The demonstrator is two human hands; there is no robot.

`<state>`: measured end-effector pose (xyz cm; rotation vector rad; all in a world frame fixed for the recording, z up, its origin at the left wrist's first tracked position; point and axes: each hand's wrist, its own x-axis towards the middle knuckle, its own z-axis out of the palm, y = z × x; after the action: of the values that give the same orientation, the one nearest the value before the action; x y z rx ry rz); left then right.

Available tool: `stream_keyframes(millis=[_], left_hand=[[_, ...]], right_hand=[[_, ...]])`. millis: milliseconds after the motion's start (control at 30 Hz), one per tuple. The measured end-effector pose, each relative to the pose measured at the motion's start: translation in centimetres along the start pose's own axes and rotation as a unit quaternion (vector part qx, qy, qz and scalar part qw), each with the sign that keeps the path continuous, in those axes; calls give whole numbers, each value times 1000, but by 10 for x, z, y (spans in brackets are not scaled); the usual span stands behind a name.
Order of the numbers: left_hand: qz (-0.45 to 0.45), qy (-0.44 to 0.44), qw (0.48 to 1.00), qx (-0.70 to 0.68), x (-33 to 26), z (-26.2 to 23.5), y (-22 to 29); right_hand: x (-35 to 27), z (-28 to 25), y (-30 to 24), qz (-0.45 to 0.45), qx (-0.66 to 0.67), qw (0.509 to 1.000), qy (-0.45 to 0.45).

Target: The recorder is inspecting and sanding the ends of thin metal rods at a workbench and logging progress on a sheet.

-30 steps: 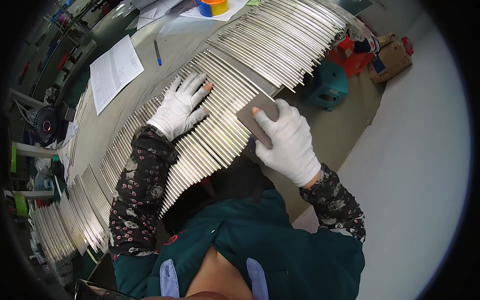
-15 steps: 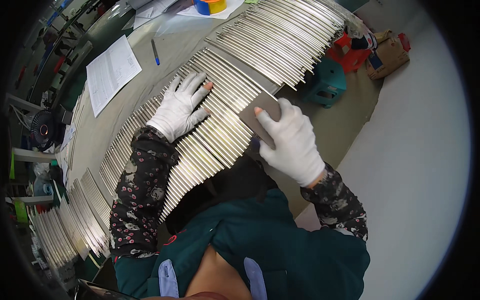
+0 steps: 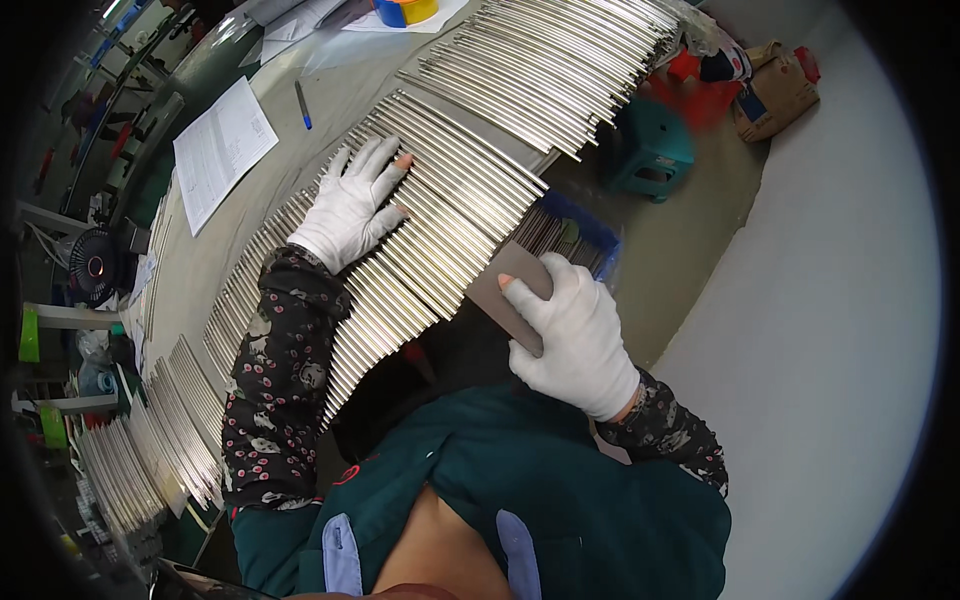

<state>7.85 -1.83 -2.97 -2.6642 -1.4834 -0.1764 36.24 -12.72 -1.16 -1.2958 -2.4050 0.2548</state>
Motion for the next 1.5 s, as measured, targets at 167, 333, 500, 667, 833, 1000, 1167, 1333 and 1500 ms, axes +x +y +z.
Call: stream_keyframes(millis=[167,333,500,667,833,1000,1167,1333,1500], left_hand=[[-1,-6,1000,2,-2,-1,-2],[-57,69,995,48,-6,1,5],[-209,-49,976,24,7,-4,9],[-200,-35,979,5,7,1,8],[-210,-41,977,-4,4,6,6],[-198,-36,980,1,8,0,5],[-201,-13,980,9,-2,3,4],[-190,-38,981,17,0,2,6],[-201,-50,978,35,1,2,5]], right_hand=[[-3,-9,0,2,12,1000,8],[2,-9,-6,13,0,998,68],[24,-2,-3,-16,-51,997,47],[73,22,-16,-52,-102,991,66],[37,5,-1,-60,-46,997,30],[69,18,-15,-51,-100,992,53],[8,-8,-2,-32,-69,997,13],[-13,-8,3,17,-25,997,72],[2,-2,6,2,-10,997,82]])
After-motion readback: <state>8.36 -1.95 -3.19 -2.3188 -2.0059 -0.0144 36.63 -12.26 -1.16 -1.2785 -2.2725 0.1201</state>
